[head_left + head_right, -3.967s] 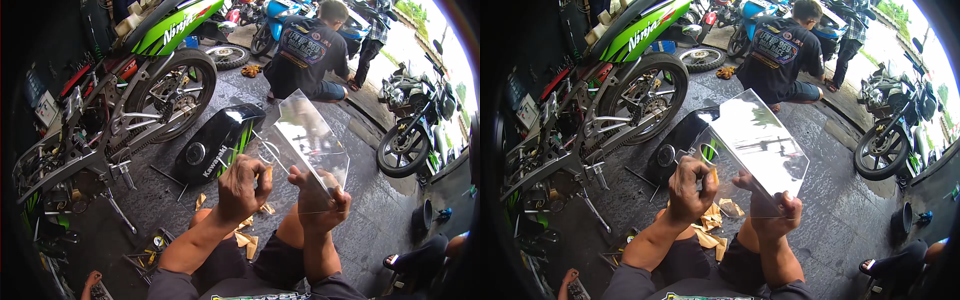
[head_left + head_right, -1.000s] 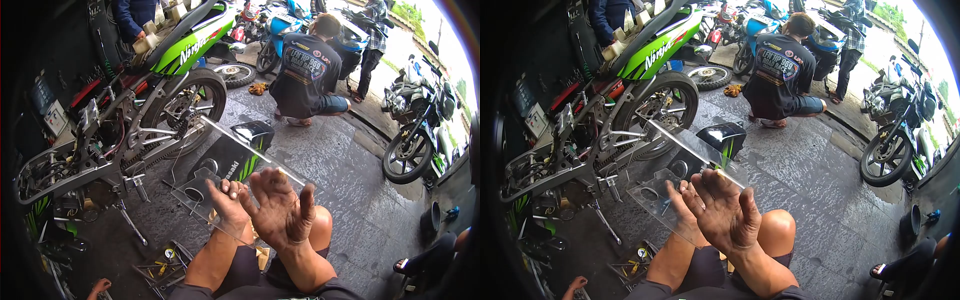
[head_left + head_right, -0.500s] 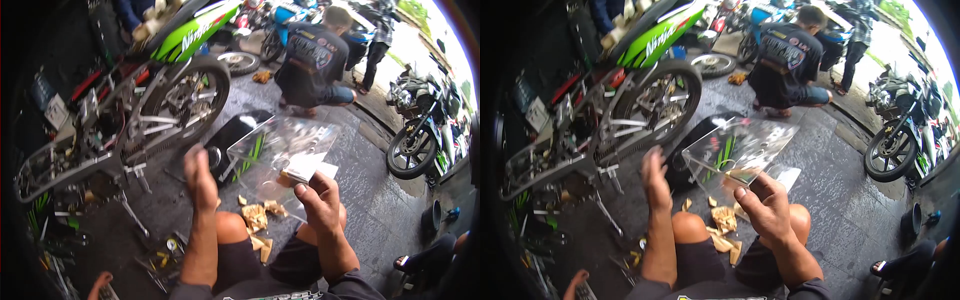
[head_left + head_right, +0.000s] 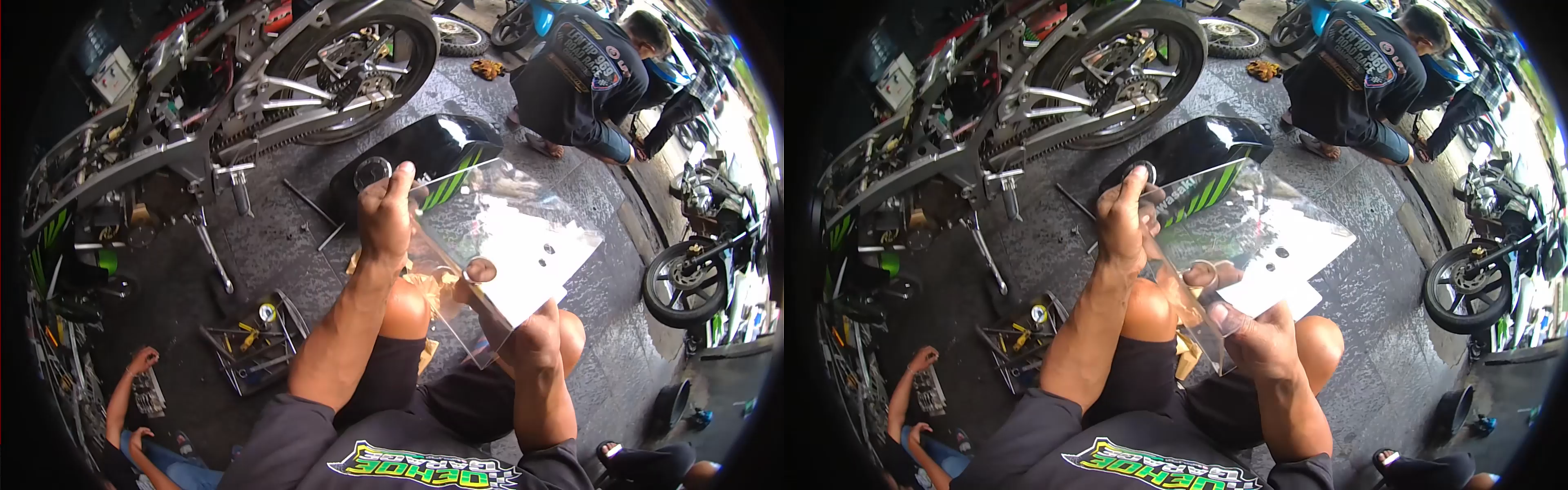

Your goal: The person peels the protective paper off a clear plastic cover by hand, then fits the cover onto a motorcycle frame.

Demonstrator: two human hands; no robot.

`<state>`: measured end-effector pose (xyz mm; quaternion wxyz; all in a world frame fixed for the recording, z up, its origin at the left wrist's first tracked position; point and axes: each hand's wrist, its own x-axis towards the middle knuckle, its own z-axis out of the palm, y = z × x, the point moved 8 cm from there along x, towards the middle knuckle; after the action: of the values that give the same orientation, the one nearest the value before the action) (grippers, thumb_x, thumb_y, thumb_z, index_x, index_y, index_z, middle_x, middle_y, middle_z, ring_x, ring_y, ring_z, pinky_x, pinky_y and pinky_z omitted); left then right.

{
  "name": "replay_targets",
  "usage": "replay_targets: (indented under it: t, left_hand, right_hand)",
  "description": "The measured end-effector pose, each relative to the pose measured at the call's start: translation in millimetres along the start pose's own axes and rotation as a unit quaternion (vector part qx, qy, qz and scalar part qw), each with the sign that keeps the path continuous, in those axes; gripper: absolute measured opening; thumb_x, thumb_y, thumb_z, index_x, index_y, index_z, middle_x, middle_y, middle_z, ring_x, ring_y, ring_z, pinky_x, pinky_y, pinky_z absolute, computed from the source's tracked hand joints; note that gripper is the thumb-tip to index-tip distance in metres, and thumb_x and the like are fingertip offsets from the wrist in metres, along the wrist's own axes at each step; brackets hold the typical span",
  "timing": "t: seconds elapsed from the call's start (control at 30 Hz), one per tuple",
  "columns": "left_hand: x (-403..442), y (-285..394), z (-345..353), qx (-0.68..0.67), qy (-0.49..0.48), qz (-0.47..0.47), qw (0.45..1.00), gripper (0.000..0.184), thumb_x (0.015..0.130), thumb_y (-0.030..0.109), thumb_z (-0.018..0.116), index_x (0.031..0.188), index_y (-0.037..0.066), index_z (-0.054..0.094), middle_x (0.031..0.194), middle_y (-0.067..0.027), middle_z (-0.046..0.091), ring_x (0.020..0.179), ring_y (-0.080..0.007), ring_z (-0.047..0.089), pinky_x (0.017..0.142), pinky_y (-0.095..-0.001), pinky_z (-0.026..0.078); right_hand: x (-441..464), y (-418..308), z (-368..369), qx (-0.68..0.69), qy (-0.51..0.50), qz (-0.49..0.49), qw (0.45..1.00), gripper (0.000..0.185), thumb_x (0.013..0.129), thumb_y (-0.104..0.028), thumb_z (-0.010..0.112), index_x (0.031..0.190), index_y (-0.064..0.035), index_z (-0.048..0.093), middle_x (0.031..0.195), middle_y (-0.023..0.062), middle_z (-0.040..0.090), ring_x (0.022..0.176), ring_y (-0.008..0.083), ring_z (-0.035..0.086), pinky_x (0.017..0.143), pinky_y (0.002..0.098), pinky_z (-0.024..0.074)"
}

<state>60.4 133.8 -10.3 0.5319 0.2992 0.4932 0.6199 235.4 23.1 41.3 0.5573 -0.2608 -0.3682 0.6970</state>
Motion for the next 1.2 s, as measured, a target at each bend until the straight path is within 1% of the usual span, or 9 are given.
replay_targets:
  t: [0.03, 0.13, 0.27, 0.33, 0.57, 0.77, 0.83, 0.97, 1.2]
  left_hand:
    - [-1, -2, -2, -0.006, 0.007, -0.006, 1.000, 0.042, 0.095, 0.039, 0.062, 0.074, 0.003, 0.061, 0.050, 0.0062, 0.039, 0.042, -0.0044, 0.034, 0.042, -0.0226, 0.029]
    - [-3, 8, 5, 0.012, -0.033, 0.077, 0.996, 0.044, 0.097, 0.037, 0.059, 0.070, 0.002, 0.063, 0.050, 0.0062, 0.040, 0.042, -0.0025, 0.033, 0.041, -0.0216, 0.025]
    - [-3, 10, 0, 0.020, -0.033, 0.074, 0.997, 0.050, 0.099, 0.037, 0.055, 0.066, 0.001, 0.065, 0.051, 0.0043, 0.044, 0.050, -0.0056, 0.039, 0.049, -0.0263, 0.029]
    - [-3, 12, 0, 0.020, -0.031, 0.081, 0.996, 0.050, 0.100, 0.036, 0.055, 0.066, 0.000, 0.065, 0.051, 0.0042, 0.043, 0.050, -0.0055, 0.039, 0.049, -0.0264, 0.029]
    - [-3, 14, -4, 0.015, -0.022, 0.097, 0.995, 0.050, 0.100, 0.035, 0.055, 0.066, 0.000, 0.064, 0.050, 0.0042, 0.042, 0.050, -0.0055, 0.038, 0.049, -0.0270, 0.029]
    - [-4, 14, -7, 0.016, -0.018, 0.116, 0.993, 0.048, 0.100, 0.033, 0.056, 0.066, 0.000, 0.063, 0.050, 0.0052, 0.041, 0.050, -0.0049, 0.036, 0.048, -0.0274, 0.026]
    - [-5, 14, -7, 0.010, -0.013, 0.104, 0.994, 0.048, 0.100, 0.033, 0.056, 0.065, 0.001, 0.063, 0.050, 0.0053, 0.041, 0.049, -0.0048, 0.036, 0.048, -0.0273, 0.026]
    - [-6, 13, -7, -0.001, -0.010, 0.100, 0.995, 0.047, 0.100, 0.031, 0.056, 0.065, 0.001, 0.064, 0.050, 0.0058, 0.040, 0.049, -0.0043, 0.036, 0.048, -0.0267, 0.026]
    - [-11, 16, -8, -0.006, 0.007, 0.097, 0.995, 0.046, 0.099, 0.031, 0.058, 0.065, 0.001, 0.065, 0.050, 0.0059, 0.042, 0.049, -0.0041, 0.037, 0.048, -0.0253, 0.027]
  right_hand:
    - [2, 1, -3, -0.003, 0.015, 0.009, 1.000, 0.036, 0.080, -0.011, 0.076, 0.109, 0.0067, 0.066, 0.119, 0.0171, 0.062, 0.111, 0.0259, 0.058, 0.098, 0.0368, 0.0450]
    - [2, 1, 3, -0.023, 0.041, 0.035, 0.998, 0.035, 0.077, -0.009, 0.079, 0.107, 0.0055, 0.067, 0.115, 0.0154, 0.064, 0.109, 0.0253, 0.058, 0.096, 0.0359, 0.0464]
    - [1, 3, 5, -0.029, 0.099, 0.073, 0.992, 0.036, 0.074, -0.006, 0.082, 0.105, 0.0041, 0.067, 0.113, 0.0144, 0.063, 0.107, 0.0251, 0.059, 0.095, 0.0364, 0.0470]
    - [3, 10, 4, -0.009, 0.061, 0.059, 0.996, 0.037, 0.074, -0.009, 0.084, 0.104, 0.0041, 0.067, 0.113, 0.0132, 0.062, 0.106, 0.0244, 0.059, 0.094, 0.0360, 0.0472]
    - [-3, 32, -8, 0.039, 0.081, 0.108, 0.990, 0.037, 0.074, -0.012, 0.084, 0.102, 0.0035, 0.067, 0.115, 0.0119, 0.058, 0.111, 0.0246, 0.055, 0.099, 0.0361, 0.0432]
    - [-2, 23, 6, -0.020, 0.076, 0.073, 0.994, 0.030, 0.079, -0.017, 0.080, 0.097, 0.0016, 0.064, 0.113, 0.0105, 0.056, 0.107, 0.0214, 0.054, 0.095, 0.0337, 0.0426]
    - [-1, 19, 10, -0.032, 0.047, 0.037, 0.998, 0.029, 0.083, -0.019, 0.075, 0.098, 0.0013, 0.061, 0.113, 0.0101, 0.056, 0.106, 0.0199, 0.053, 0.093, 0.0322, 0.0425]
    - [-1, 10, 24, -0.035, 0.057, 0.035, 0.997, 0.031, 0.085, -0.021, 0.071, 0.104, 0.0015, 0.058, 0.111, 0.0096, 0.055, 0.105, 0.0192, 0.053, 0.093, 0.0316, 0.0423]
    - [-2, 7, 27, -0.043, 0.022, 0.024, 0.999, 0.029, 0.088, -0.019, 0.066, 0.105, 0.0023, 0.057, 0.114, 0.0110, 0.055, 0.114, 0.0209, 0.050, 0.103, 0.0343, 0.0371]
